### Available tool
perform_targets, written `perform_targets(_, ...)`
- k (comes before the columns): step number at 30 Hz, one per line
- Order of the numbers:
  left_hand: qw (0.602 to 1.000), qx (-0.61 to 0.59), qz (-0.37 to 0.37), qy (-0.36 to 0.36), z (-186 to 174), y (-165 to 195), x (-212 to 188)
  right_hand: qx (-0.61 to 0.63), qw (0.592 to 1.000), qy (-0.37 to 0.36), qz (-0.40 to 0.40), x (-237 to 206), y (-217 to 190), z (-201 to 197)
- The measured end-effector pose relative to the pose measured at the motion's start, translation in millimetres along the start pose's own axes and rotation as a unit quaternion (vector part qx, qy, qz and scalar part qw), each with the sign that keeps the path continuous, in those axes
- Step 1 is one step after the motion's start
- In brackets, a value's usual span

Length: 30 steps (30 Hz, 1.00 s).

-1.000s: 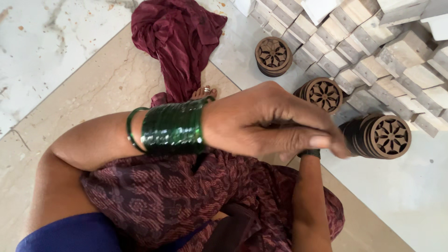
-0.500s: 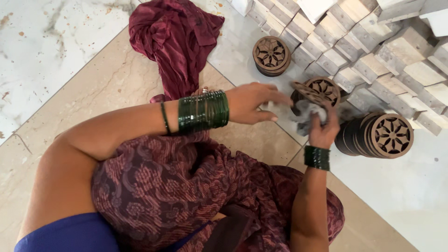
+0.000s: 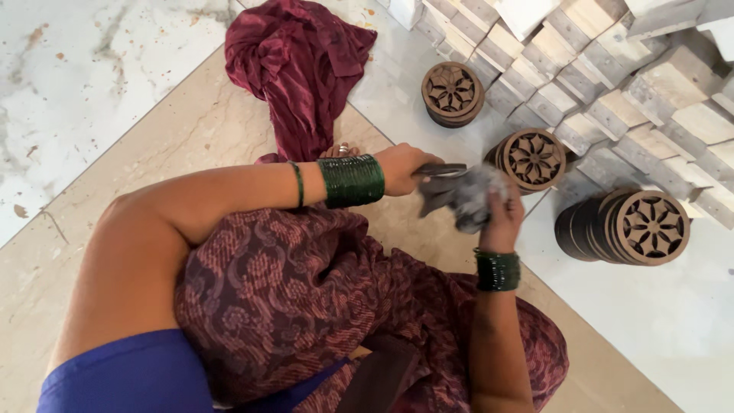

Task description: The person sits on the floor and wipes carved round wooden discs and stacked wooden containers one at a time with a cloth, then places each cleaned piece onto a pile of finished pieces beside them.

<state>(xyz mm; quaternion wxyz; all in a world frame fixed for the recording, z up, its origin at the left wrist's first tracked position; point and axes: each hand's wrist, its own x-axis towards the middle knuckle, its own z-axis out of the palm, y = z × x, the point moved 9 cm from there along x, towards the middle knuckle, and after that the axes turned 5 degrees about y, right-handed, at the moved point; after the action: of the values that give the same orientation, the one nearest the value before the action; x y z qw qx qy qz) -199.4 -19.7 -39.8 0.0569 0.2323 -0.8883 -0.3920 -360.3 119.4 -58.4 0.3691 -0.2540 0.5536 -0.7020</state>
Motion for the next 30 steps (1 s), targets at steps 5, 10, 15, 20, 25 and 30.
perform_targets(5, 0.997, 0.007, -0.081, -0.012, 12, -19, 2, 0.05, 0.994, 0.083, -0.053, 4, -22, -11)
perform_targets(10, 0.996, 0.05, -0.057, -0.037, 30, -13, 5, -0.37, 0.844, -0.018, -0.389, -48, -61, 72)
perform_targets(15, 0.994, 0.048, -0.085, -0.051, 28, -17, -3, -0.266, 0.94, -0.062, -0.206, -30, -17, 65)
perform_targets(20, 0.998, 0.013, -0.053, -0.017, 14, -9, 0, -0.155, 0.984, -0.062, -0.058, -12, 23, 43)
perform_targets(25, 0.989, 0.048, -0.106, -0.089, 29, -21, -2, -0.15, 0.983, -0.042, -0.094, -23, 9, 40)
perform_targets(30, 0.998, 0.032, -0.045, -0.039, 22, -8, -6, -0.141, 0.981, -0.093, -0.095, -19, 21, 46)
